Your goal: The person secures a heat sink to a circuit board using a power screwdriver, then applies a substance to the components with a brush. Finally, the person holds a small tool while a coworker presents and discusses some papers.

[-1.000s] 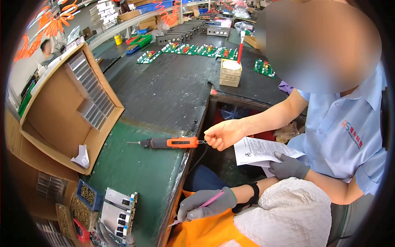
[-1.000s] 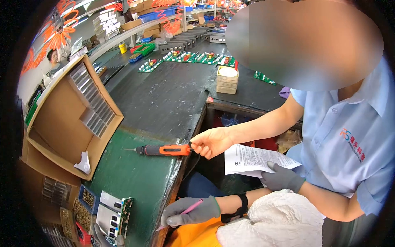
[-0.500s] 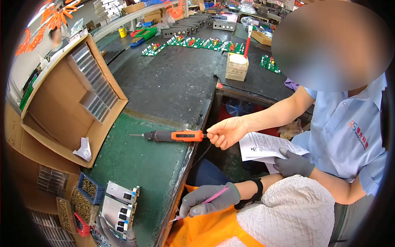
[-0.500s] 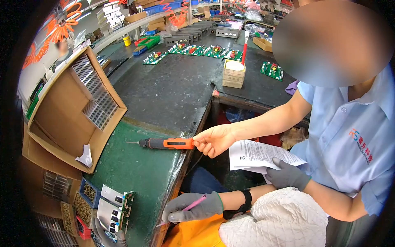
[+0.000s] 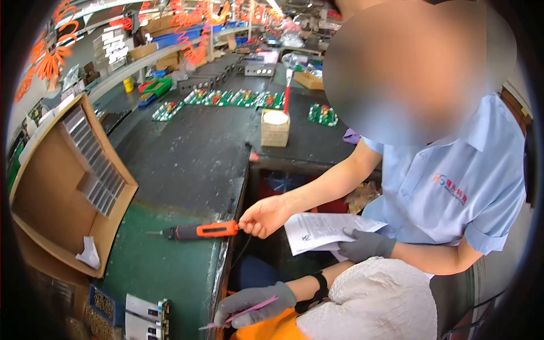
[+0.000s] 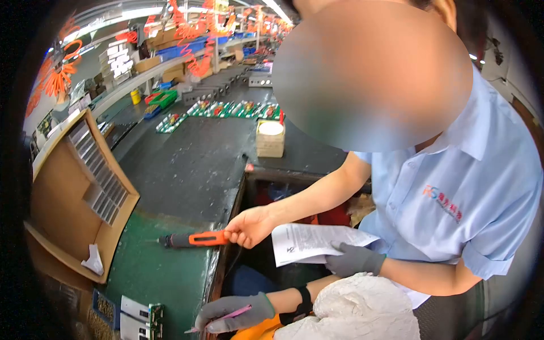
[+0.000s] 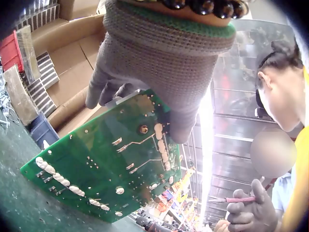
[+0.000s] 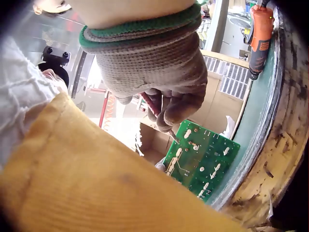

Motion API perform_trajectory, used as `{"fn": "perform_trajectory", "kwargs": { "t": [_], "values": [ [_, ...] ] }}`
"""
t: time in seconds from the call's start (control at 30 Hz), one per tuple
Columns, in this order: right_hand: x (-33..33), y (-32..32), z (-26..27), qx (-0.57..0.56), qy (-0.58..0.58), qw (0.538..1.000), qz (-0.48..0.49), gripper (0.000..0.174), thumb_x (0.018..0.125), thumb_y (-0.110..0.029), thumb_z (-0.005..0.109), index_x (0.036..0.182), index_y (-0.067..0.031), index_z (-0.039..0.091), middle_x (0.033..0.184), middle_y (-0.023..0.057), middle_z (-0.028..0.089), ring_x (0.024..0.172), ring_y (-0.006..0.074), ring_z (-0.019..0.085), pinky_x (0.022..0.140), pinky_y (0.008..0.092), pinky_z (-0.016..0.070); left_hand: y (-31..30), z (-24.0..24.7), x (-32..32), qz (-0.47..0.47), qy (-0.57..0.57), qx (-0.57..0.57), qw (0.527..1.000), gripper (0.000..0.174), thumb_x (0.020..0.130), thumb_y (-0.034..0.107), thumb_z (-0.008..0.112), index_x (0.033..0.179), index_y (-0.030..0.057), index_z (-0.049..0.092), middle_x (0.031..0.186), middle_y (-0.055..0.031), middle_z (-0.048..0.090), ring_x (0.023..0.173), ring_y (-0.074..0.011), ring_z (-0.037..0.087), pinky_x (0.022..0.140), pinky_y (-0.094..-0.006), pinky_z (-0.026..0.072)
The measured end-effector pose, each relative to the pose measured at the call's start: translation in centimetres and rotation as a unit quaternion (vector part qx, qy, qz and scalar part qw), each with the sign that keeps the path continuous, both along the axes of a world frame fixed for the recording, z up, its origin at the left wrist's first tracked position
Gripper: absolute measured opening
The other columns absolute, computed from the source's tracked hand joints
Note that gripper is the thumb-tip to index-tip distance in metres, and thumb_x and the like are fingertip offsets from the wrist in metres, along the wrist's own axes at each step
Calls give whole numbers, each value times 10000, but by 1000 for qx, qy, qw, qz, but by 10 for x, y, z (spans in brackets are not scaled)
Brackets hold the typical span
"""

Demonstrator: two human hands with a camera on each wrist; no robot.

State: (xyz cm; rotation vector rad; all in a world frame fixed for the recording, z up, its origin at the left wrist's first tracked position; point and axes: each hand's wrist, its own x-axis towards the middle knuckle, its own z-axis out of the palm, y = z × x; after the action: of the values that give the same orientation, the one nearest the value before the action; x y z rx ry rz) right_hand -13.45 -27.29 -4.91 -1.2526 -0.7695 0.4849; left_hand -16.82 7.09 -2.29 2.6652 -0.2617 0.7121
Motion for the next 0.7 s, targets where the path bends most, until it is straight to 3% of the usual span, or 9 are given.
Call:
{"fn": "perform_trajectory", "kwargs": {
  "t": [0.03,0.07,0.2,0.53,0.6,0.7],
  "values": [
    [1,-2,6,-1,9,1000,-5,308,1025,-275,553,1205,-28,588,1079,58,596,986,136,551,858,288,452,-2,-2,0,-30,-13,-83,996,729,926,454,658,1423,-29,433,1469,-209,399,1347,-374,430,1081,-514,443],
    [-2,1,7,1,21,1000,-3,297,1024,-265,558,1195,-25,592,1080,61,601,991,139,555,859,289,452,-5,-1,-1,-15,-21,-89,996,750,914,497,659,1412,-24,454,1424,-221,475,1340,-373,446,1073,-497,424],
    [0,4,1,9,-1,1000,-1,281,1023,-221,544,1217,-22,584,1119,72,624,1045,154,571,913,307,454,-5,7,-2,16,-25,3,1000,773,898,527,667,1405,-21,467,1400,-228,515,1320,-382,467,1062,-485,404],
    [2,3,-6,6,8,1000,14,298,1027,-226,532,1232,-15,574,1156,90,615,1092,169,564,953,318,448,-1,0,-4,33,-34,22,999,786,881,538,682,1392,-25,484,1386,-225,508,1252,-393,496,1025,-487,415],
    [3,3,-7,-9,6,1000,22,280,1029,-234,529,1189,-10,578,1134,91,611,1098,179,565,954,326,450,-2,0,-6,39,9,-24,999,789,879,528,691,1404,-20,477,1371,-214,513,1240,-393,494,994,-474,428],
    [5,2,-2,5,24,999,43,259,1031,-241,525,1125,-7,583,1105,92,613,1073,185,570,938,328,454,-1,2,-4,32,-2,16,999,778,881,501,702,1407,-23,469,1390,-215,485,1248,-382,498,984,-464,458]
  ]
}}
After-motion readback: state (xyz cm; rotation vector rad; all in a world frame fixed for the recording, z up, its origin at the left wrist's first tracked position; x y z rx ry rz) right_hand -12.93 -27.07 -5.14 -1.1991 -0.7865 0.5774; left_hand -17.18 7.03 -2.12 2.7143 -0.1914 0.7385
